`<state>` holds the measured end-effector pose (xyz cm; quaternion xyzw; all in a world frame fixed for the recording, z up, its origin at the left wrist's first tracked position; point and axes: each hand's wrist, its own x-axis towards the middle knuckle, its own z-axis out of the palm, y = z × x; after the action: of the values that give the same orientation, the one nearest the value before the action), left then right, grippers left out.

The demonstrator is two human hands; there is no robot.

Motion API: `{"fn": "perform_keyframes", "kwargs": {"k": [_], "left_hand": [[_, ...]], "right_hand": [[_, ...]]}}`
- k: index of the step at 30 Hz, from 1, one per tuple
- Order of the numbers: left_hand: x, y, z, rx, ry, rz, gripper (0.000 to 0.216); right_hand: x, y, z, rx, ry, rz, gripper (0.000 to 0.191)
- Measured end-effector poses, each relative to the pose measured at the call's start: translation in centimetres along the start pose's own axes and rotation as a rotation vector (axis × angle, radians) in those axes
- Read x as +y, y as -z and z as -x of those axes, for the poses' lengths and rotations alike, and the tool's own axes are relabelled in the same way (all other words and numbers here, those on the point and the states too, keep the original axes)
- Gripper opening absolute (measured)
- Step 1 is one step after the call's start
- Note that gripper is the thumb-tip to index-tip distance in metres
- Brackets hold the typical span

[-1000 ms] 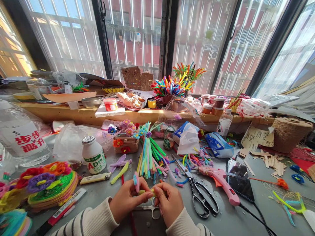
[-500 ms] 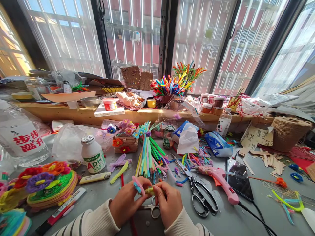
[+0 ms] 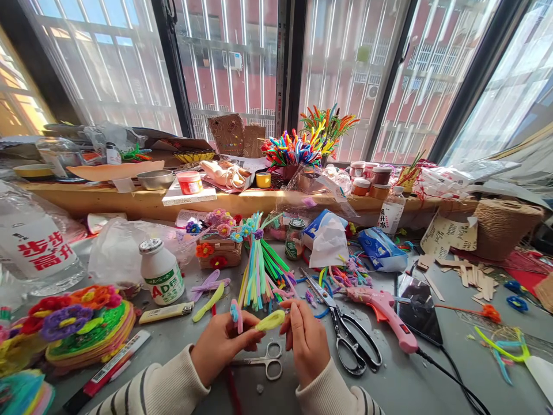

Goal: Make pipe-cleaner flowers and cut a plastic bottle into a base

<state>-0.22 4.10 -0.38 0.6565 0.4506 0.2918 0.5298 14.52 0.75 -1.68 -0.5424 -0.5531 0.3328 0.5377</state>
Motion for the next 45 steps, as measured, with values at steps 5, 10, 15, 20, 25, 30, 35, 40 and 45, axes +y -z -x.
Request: {"fn": "perform_keyframes", "kwargs": {"k": [5, 10, 15, 20, 25, 30, 35, 40, 45], "left_hand": [[0.5, 0.1, 0.0, -0.202, 0.245, 0.359, 0.034], [-0.3, 0.3, 0.0, -0.457, 0.27, 0.503, 0.026], [-0.4, 0.1, 0.2, -0.519, 0.328, 0.545, 0.026], [-0.1, -0.3, 0.3, -0.357, 0.161, 0.253, 0.026], [-0.7, -0.7, 0.8, -0.053, -0.302, -0.513, 0.022], [-1.6, -1.3, 1.0, 0.25, -0.777, -0.942, 0.029], [-1.5, -1.6, 0.8, 0.423, -1.023, -1.088, 0.038], [-1.6, -0.8, 0.9, 0.224, -0.807, -0.939, 0.032], [-0.2, -0.4, 1.0, -0.221, -0.262, -0.224, 0.03]], "right_hand": [[-0.7, 0.5, -0.2, -0.15, 0.094, -0.041, 0.035], [-1.3, 1.4, -0.4, -0.519, 0.008, -0.211, 0.025], [-1.3, 1.3, -0.4, -0.485, -0.056, -0.273, 0.022], [-0.6, 0.3, 0.3, -0.245, 0.027, 0.065, 0.029], [0.1, -0.2, 0.5, -0.153, -0.015, 0.139, 0.029], [0.7, -0.7, 0.5, -0.137, -0.143, 0.02, 0.031], [1.2, -1.2, 0.5, -0.139, -0.292, -0.166, 0.035], [0.8, -0.8, 0.0, -0.185, -0.302, -0.298, 0.033], [-0.1, -0.2, -0.2, -0.344, -0.163, -0.408, 0.034]]}}
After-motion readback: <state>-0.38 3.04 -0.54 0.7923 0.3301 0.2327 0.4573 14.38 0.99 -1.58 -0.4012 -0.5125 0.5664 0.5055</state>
